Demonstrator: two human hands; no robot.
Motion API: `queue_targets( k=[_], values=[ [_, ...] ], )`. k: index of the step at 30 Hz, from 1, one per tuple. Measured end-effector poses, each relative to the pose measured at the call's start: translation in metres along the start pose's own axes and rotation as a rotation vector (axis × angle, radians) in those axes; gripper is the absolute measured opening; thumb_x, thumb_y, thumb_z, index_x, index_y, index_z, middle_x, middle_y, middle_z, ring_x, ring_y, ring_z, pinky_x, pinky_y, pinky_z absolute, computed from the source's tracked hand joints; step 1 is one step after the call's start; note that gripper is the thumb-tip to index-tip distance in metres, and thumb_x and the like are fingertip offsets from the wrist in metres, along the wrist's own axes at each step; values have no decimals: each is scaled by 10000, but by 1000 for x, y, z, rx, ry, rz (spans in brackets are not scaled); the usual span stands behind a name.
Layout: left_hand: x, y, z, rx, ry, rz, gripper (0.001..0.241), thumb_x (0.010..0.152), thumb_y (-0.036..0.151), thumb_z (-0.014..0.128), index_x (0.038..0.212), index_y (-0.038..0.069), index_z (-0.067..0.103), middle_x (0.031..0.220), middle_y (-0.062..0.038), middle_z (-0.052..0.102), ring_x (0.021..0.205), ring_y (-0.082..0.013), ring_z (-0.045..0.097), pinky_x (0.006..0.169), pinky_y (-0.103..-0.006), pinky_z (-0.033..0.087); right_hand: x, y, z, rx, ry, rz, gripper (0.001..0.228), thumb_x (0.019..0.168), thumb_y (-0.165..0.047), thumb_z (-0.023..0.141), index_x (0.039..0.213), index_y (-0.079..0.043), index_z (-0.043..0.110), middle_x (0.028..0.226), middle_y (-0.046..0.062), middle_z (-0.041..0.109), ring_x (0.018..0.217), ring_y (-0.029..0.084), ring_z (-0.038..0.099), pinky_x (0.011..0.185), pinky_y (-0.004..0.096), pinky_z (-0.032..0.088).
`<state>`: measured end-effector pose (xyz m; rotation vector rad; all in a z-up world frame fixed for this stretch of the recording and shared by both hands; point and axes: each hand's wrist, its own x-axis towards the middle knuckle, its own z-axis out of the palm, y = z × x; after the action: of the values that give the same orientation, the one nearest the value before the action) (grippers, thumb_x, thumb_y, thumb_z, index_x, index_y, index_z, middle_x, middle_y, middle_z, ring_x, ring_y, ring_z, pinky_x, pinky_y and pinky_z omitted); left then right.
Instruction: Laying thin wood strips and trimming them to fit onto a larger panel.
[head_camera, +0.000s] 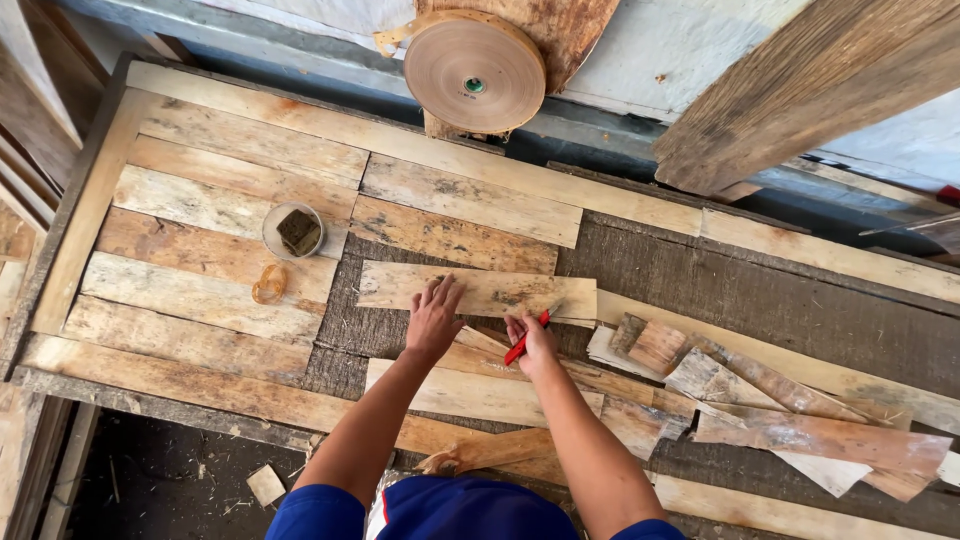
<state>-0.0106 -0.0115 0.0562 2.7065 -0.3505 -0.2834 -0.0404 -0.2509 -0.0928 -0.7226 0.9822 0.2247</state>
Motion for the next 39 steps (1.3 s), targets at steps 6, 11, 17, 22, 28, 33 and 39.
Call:
queue_targets(
  k=[6, 11, 17, 22, 28, 33, 39],
  values=[
    [1, -20, 25, 71, -25, -20, 615, 873, 188, 741, 1449, 214, 527, 1592, -17, 411, 1373, -271, 422, 1086, -476, 393, 11, 26, -14, 68, -29, 65, 200, 1052, -213, 566, 1107, -25, 603, 1080, 153, 735, 1013, 258, 738, 860, 337, 628],
    [-1, -38, 44, 68, -6, -57, 526, 897, 140, 672, 1407, 220, 574, 1553, -22, 448, 1352, -269, 441, 1033, -478, 422, -24, 10, 3, -76, -11, 158, 236, 1050, -208, 519, 1105, 9, 595, 1068, 196, 751, 944, 273, 753, 790, 343, 632],
    [-4, -49, 61, 28, 47, -82, 477, 912, 120, 638, 1377, 215, 595, 1564, -44, 458, 1403, -271, 424, 1054, -491, 426, -44, -19, -9, -592, -80, 161, 241, 1039, -187, 554, 1013, 24, 667, 885, 181, 744, 723, 228, 717, 593, 302, 592],
    [-11, -43, 54, -17, 19, -151, 503, 921, 163, 638, 1414, 204, 548, 1602, -89, 383, 1475, -305, 335, 1114, -511, 375, -69, -49, 0, -940, 73, -184, 216, 1008, -210, 623, 1027, -10, 703, 793, 162, 704, 666, 234, 647, 570, 334, 535],
    [-15, -47, 55, -14, 13, -199, 597, 956, 260, 632, 1518, 191, 444, 1656, -133, 268, 1525, -336, 241, 1196, -533, 259, -27, -49, -42, -1266, 408, -942, 249, 956, -233, 685, 1148, -75, 659, 977, 180, 650, 952, 372, 637, 843, 519, 527],
    [-13, -48, 53, -62, -24, -194, 642, 945, 245, 618, 1548, 188, 405, 1687, -150, 176, 1559, -352, 151, 1226, -550, 201, -25, -40, -50, -1426, 428, -1049, 368, 937, -204, 688, 1290, -108, 650, 1279, 159, 549, 1240, 346, 510, 1044, 510, 399],
    [-12, -47, 43, -92, -57, -177, 626, 946, 193, 598, 1544, 192, 412, 1713, -150, 110, 1586, -351, 91, 1236, -590, 164, -35, -35, -39, -1374, 423, -1001, 373, 933, -208, 691, 1294, -122, 651, 1303, 205, 510, 1171, 390, 520, 1007, 499, 448]
  ],
)
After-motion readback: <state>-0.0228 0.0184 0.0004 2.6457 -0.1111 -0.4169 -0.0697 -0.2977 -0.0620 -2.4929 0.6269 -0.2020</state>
